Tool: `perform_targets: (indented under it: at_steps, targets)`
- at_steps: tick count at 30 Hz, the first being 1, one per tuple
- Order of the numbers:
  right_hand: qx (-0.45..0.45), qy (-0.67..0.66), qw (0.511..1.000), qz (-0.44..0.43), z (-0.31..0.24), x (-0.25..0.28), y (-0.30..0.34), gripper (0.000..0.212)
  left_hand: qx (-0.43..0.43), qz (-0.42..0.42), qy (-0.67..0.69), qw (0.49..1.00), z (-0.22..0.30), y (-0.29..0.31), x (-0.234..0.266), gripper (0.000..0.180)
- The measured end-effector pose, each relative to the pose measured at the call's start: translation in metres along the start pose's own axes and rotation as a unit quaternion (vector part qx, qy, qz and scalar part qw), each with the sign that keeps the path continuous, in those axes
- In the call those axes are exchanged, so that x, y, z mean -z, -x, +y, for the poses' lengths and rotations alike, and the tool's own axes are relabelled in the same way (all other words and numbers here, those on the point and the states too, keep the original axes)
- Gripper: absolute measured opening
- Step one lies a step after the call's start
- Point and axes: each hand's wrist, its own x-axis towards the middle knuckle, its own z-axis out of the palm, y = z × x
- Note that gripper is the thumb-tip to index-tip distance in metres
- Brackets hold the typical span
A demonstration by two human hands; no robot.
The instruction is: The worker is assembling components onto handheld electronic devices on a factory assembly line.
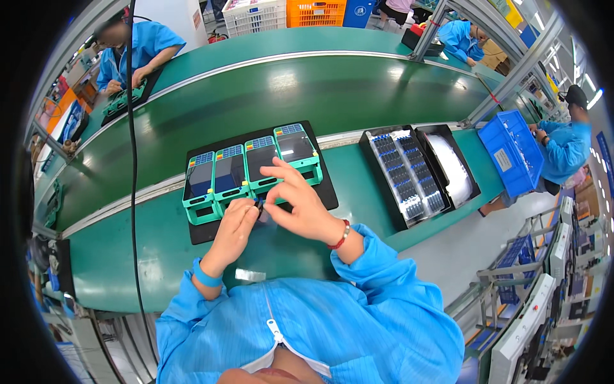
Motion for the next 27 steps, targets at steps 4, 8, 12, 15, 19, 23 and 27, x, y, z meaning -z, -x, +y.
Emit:
perform_targets:
  at_steps: [4,8,12,15,19,23,27]
  targets:
    - [0.049,0.072,0.995,0.053,-0.007,0.015,0.004,0.011,0.154,0.001,0.132,0.979,0.002,-0.003,0.003,0.029]
    - [-0.106,0.004,0.994,-0.001,0.007,0.032,0.008,0.018,0.039,-0.013,0.06,0.997,0.006,-0.009,-0.005,0.029]
    - [-0.198,-0.167,0.964,-0.061,0.005,0.027,0.007,0.016,-0.037,-0.048,0.014,0.998,0.01,-0.012,-0.013,0.028]
    - [-0.028,-0.028,0.999,-0.006,0.002,0.02,0.009,0.011,0.012,-0.072,0.046,0.996,0.011,-0.012,-0.013,0.028]
    - [-0.008,-0.039,0.983,0.182,0.008,0.035,0.013,0.01,0.216,-0.018,0.278,0.936,0.003,-0.014,-0.015,0.028]
    - [-0.077,0.049,0.958,0.271,0.063,0.043,0.014,0.01,-0.1,-0.026,-0.176,0.979,0.01,-0.023,-0.03,0.009]
    - [-0.119,0.079,0.948,0.283,0.091,0.023,0.014,0.011,-0.146,-0.014,-0.245,0.958,0.011,-0.033,-0.046,0.011]
